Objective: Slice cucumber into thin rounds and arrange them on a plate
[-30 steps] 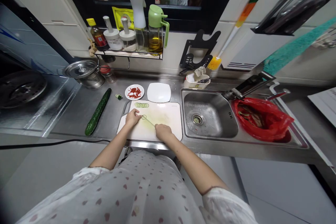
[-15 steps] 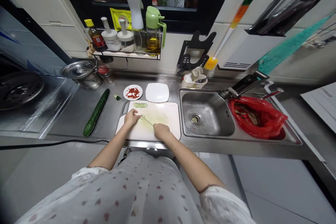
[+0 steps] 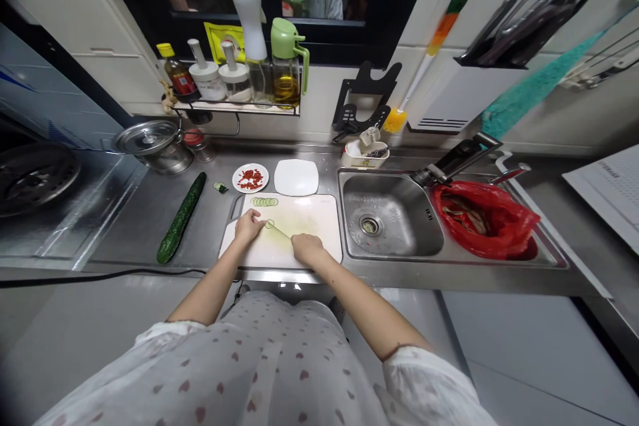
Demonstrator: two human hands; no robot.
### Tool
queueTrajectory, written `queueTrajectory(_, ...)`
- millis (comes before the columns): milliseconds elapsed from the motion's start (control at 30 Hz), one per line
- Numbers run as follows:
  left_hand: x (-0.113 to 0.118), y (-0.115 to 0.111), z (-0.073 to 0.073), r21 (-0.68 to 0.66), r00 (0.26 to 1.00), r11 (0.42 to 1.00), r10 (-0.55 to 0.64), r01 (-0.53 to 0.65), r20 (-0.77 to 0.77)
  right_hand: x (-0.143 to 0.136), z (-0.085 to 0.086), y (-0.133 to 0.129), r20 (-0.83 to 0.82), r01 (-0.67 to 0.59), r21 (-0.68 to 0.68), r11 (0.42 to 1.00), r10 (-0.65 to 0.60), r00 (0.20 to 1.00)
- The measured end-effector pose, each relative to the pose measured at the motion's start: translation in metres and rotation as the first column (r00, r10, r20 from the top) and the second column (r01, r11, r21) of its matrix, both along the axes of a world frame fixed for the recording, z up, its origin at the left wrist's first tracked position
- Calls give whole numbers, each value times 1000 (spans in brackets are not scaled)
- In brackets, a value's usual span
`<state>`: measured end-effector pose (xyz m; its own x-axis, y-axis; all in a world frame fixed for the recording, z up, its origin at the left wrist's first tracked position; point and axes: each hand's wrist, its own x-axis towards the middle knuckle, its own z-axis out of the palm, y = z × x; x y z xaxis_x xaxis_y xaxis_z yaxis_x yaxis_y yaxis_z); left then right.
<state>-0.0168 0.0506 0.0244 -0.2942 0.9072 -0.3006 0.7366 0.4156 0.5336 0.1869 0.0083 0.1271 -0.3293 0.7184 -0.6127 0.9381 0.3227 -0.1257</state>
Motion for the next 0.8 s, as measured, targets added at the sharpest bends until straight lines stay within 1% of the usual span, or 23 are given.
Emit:
queueTrajectory(233,2,-1,0,8,1000,1000,-4,4,-2,16,-6,-8,18,-10,-2,1000,10,1000)
queueTrajectory(367,5,-7,-1,59,997,996,-67,70,-42,27,-14,-18,-5,32,14,999,-32,999)
queueTrajectory(433,7,-12,-1,97,992,989,-103,110,-75,34,-18,-24,-43,88,50,995,-86,995)
queueTrajectory(500,10,-17,1,129,985,981,-134,147,-110,39,-23,-29,-86,192,82,978,-185,979)
queueTrajectory(567,15,-20,3,150,976,971,-165,185,-142,44,-27,-33,-108,310,121,943,-298,949)
queueTrajectory(633,19,-21,5,162,969,965,-180,208,-169,48,-32,-35,-111,391,146,909,-377,919)
queueTrajectory(700,24,-19,7,162,966,964,-183,213,-186,51,-36,-35,-102,424,157,892,-413,905)
queueTrajectory(800,28,-16,8,150,966,967,-180,208,-184,55,-40,-33,-86,426,167,889,-417,905)
